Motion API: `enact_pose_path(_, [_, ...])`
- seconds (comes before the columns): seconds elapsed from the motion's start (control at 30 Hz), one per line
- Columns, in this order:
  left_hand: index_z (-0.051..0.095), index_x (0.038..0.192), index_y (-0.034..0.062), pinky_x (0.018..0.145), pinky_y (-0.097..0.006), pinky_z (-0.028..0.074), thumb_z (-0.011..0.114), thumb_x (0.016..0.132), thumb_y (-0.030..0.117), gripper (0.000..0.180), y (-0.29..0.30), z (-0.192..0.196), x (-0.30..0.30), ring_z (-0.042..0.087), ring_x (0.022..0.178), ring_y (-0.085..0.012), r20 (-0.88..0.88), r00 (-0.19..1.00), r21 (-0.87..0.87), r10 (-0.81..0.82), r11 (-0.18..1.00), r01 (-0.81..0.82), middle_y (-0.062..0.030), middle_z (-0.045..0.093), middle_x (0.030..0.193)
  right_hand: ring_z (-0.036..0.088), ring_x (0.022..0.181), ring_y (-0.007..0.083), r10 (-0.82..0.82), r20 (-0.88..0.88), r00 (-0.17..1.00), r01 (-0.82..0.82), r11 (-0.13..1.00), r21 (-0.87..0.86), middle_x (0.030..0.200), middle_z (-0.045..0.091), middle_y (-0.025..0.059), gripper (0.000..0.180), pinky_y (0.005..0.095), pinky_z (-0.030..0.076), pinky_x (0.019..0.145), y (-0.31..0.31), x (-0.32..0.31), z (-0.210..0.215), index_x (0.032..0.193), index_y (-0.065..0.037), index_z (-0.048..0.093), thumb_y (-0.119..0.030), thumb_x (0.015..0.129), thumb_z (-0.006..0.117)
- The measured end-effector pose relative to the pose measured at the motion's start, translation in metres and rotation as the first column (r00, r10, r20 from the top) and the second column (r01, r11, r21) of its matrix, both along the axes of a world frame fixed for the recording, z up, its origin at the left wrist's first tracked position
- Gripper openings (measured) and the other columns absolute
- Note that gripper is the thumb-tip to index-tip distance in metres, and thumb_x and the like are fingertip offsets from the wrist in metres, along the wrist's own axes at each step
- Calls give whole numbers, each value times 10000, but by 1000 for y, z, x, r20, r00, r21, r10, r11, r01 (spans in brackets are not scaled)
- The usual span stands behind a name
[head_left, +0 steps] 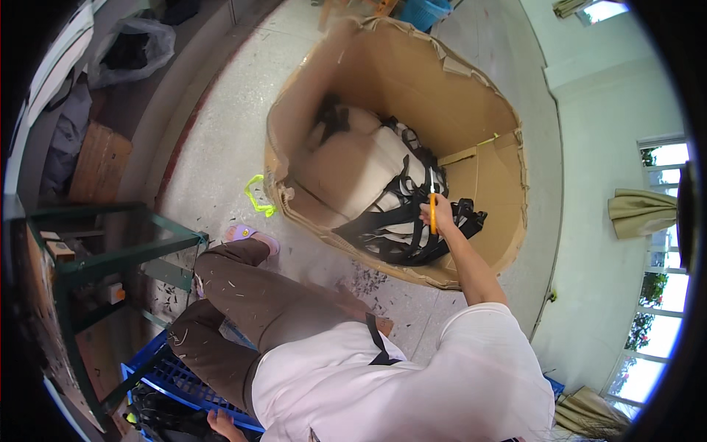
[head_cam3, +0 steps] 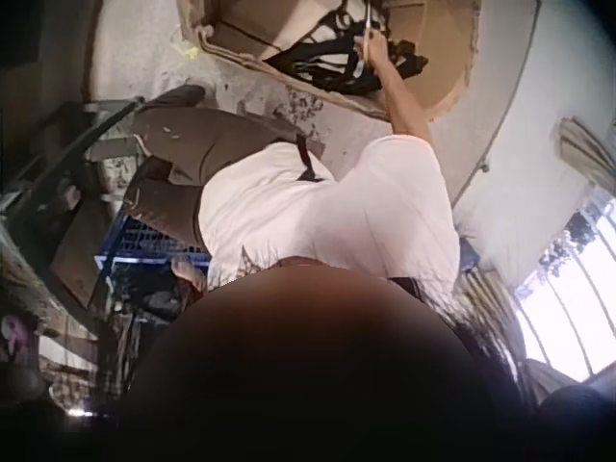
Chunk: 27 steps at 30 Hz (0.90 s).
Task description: Using scissors to trim and separate panels of backpacks in a manufacturing environment.
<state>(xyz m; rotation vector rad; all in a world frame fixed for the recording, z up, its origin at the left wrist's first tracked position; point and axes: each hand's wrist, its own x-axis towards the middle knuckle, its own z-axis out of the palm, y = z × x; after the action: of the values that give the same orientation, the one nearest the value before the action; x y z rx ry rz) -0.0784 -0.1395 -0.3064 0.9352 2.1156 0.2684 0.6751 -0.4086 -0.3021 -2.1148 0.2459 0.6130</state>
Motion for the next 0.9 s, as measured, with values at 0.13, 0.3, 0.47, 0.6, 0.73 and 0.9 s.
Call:
enact_pose_path(0.13, [545,974,-21,596,-263,434,538,777,48,209,-7,29,30,565,747,-184,107,928,212,-358,920,330,-94,586,890,565,497,165,87,-28,996,-88,996,-18,664,557,92,383,259,461,411,54,3,-80,1066,-45,429,-88,747,638])
enact_pose_path(0.3, [546,962,-23,596,-267,435,539,774,45,200,0,30,35,564,743,-184,68,932,169,-355,925,340,-94,586,873,576,721,264,161,146,976,-105,939,-329,811,581,162,432,351,466,619,97,-2,-159,1035,15,402,-155,731,658])
enact_pose_path(0.47, [548,946,-25,596,-271,436,541,770,42,189,-4,48,38,564,738,-185,17,942,113,-335,937,331,-95,586,853,578,893,326,-78,90,993,100,960,-263,957,586,196,434,385,470,724,142,-24,-179,1087,2,390,-87,741,638])
enact_pose_path(0.6, [549,933,-28,596,-274,437,543,766,40,180,-14,61,41,563,734,-185,-13,951,78,-308,948,308,-95,586,837,555,967,329,-75,120,990,116,918,-380,1013,572,204,427,408,443,806,168,-37,-168,1099,-67,423,-89,724,627])
enact_pose_path(0.73, [550,921,-30,596,-277,438,544,763,37,171,-12,60,54,563,731,-185,-3,950,45,-312,949,312,-96,586,821,557,960,332,-105,-39,994,80,909,-409,1002,579,201,509,388,434,804,175,-24,-157,1141,-55,445,-150,690,660])
enact_pose_path(0.9, [552,905,-32,596,-282,439,546,759,34,161,-8,60,63,562,726,-185,21,947,3,-321,947,321,-96,585,801,550,977,326,56,-52,997,-73,894,-443,1040,574,151,323,412,441,805,190,-15,-119,1080,-105,485,-157,767,541])
